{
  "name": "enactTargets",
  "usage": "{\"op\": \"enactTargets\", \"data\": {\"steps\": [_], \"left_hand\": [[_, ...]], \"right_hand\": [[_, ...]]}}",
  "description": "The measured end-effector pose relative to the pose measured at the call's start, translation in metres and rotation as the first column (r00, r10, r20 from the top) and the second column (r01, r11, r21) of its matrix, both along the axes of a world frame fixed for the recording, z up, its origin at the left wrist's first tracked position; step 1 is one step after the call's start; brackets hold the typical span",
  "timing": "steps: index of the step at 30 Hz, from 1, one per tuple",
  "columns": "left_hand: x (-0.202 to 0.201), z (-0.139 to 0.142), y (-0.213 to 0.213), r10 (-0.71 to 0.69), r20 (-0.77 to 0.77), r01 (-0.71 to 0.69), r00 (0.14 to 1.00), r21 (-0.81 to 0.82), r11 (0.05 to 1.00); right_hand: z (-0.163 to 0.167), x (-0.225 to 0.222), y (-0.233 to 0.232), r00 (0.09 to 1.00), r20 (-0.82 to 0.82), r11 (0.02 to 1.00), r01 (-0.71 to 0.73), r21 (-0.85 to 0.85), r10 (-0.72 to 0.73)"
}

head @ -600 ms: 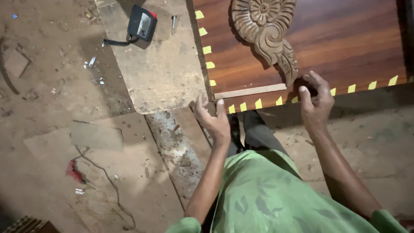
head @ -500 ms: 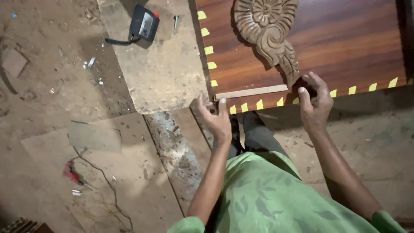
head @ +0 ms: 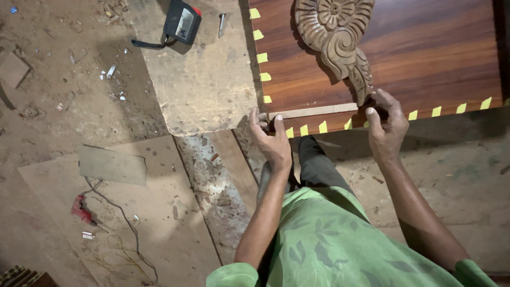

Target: The person applies adhesive to a decorative wood carving and positions it on a wooden board. They then use a hammer to drive nails into the carving to secure it to the board, occasionally using a tape measure to check the alignment.

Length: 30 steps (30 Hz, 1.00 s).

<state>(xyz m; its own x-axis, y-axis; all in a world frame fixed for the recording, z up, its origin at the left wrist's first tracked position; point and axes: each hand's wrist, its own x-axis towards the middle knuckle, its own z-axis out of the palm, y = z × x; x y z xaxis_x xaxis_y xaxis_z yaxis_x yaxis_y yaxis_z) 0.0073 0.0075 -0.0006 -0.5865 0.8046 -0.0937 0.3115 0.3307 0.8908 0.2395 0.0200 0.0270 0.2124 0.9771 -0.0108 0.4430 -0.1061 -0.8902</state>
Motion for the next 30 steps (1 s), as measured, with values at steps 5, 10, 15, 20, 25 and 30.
{"op": "enactTargets", "data": {"steps": [5, 10, 15, 20, 25, 30], "left_hand": [[0.009, 0.006, -0.002, 0.010, 0.034, -0.011, 0.999, 0.027, 1.000], [0.021, 0.009, -0.003, 0.000, 0.030, -0.002, 1.000, 0.039, 0.999], [0.042, 0.007, -0.006, 0.027, 0.040, -0.029, 0.999, 0.037, 0.999], [0.067, 0.004, -0.008, 0.039, 0.085, -0.045, 0.996, 0.066, 0.997], [0.102, 0.001, -0.010, 0.064, 0.092, -0.069, 0.994, 0.062, 0.996], [0.138, -0.006, -0.011, 0.088, 0.093, -0.094, 0.992, 0.059, 0.994]], "right_hand": [[0.002, 0.009, -0.001, 1.000, 0.017, 1.000, -0.008, -0.015, 0.008], [0.004, 0.021, -0.002, 0.999, 0.037, 1.000, -0.013, -0.021, 0.014], [0.003, 0.041, -0.005, 0.999, 0.047, 1.000, -0.007, -0.010, 0.007], [0.007, 0.064, -0.005, 0.999, 0.048, 1.000, 0.004, -0.025, -0.003], [0.008, 0.099, -0.007, 0.999, 0.035, 0.999, 0.009, -0.037, -0.008], [0.014, 0.133, -0.006, 0.998, 0.068, 0.999, -0.014, -0.029, 0.016]]}}
